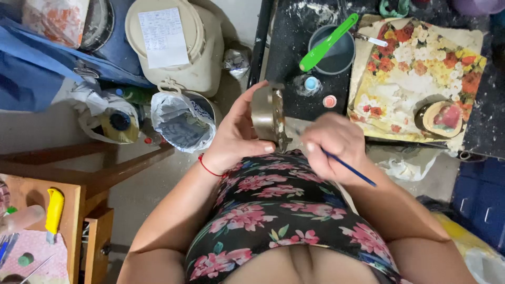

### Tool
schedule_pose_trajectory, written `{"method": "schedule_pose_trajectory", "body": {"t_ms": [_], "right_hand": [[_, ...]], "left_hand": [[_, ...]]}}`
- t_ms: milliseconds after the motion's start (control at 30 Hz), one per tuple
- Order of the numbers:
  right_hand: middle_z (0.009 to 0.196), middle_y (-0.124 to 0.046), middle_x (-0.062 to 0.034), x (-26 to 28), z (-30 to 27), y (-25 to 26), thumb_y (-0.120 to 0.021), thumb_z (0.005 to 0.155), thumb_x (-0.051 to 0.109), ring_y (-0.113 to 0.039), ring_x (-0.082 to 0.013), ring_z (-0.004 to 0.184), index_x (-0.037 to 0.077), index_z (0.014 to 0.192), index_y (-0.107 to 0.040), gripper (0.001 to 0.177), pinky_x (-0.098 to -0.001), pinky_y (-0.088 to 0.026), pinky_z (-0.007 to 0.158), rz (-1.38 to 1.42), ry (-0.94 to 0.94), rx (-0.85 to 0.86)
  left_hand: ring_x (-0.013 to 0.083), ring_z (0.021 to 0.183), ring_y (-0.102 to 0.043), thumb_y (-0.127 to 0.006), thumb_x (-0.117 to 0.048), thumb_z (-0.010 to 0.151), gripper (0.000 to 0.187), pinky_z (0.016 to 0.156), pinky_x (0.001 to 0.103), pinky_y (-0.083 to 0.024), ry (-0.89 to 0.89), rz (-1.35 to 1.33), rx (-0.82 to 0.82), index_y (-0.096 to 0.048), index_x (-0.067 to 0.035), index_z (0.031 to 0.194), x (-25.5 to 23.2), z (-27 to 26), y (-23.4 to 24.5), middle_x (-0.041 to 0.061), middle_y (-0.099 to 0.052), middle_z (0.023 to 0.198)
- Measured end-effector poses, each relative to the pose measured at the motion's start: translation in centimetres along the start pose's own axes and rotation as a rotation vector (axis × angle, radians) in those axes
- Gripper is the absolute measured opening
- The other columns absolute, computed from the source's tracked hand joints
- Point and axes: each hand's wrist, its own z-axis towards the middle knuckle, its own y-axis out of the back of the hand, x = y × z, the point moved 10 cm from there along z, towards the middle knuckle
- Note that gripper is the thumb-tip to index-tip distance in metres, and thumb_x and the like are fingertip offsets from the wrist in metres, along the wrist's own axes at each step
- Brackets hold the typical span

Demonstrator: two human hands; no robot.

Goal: The person paints a dental mold with a brush, dipping it into a small paint container and applying color to the teeth and gum areas. They also paint the interior of a metal dental tray and use a tool to scrape or clean the mold's surface.

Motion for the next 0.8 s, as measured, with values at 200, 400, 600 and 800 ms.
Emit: {"method": "schedule_pose_trajectory", "body": {"t_ms": [200,400,600,800], "right_hand": [[0.086,-0.074,-0.0135,0.1,0.2,-0.5,-0.059,0.099,0.015,-0.071,-0.0359,0.073,0.003,0.092,-0.074,0.021,-0.0466,-0.058,0.070,0.012,-0.008,-0.004],[0.078,-0.070,-0.0172,2.4,2.8,-0.4,-0.054,0.100,0.012,-0.068,-0.0354,0.066,0.001,0.091,-0.070,0.021,-0.0474,-0.058,0.065,0.105,0.023,0.021],[0.079,-0.070,-0.0132,2.0,1.7,-1.0,-0.055,0.100,0.019,-0.067,-0.0375,0.064,0.005,0.086,-0.071,0.025,-0.0479,-0.055,0.060,0.082,0.032,0.035],[0.074,-0.069,-0.0135,0.8,-0.3,-2.2,-0.057,0.098,0.016,-0.066,-0.0346,0.061,0.007,0.086,-0.071,0.021,-0.0460,-0.056,0.059,0.146,-0.023,0.059]], "left_hand": [[0.0240,0.121,-0.065,-0.101,-0.001,0.063,0.120,0.100,0.043,-0.061,0.017,0.074,0.036,-0.036,-0.011,0.163,-1.3,-0.5,-1.0,0.016,-0.062,0.139],[0.0226,0.129,-0.059,-0.104,-0.006,0.060,0.121,0.108,0.045,-0.054,-0.039,0.154,0.059,-0.039,-0.010,0.162,-1.3,-0.9,-0.4,0.015,-0.055,0.149],[0.0215,0.131,-0.058,-0.105,-0.010,0.061,0.118,0.115,0.045,-0.047,-0.091,0.214,0.099,-0.041,-0.010,0.160,-2.7,-1.1,-1.2,0.013,-0.057,0.147],[0.0220,0.131,-0.058,-0.105,-0.008,0.060,0.119,0.117,0.045,-0.045,-0.104,0.210,0.112,-0.040,-0.009,0.160,-3.2,-1.2,-1.4,0.013,-0.058,0.145]]}}
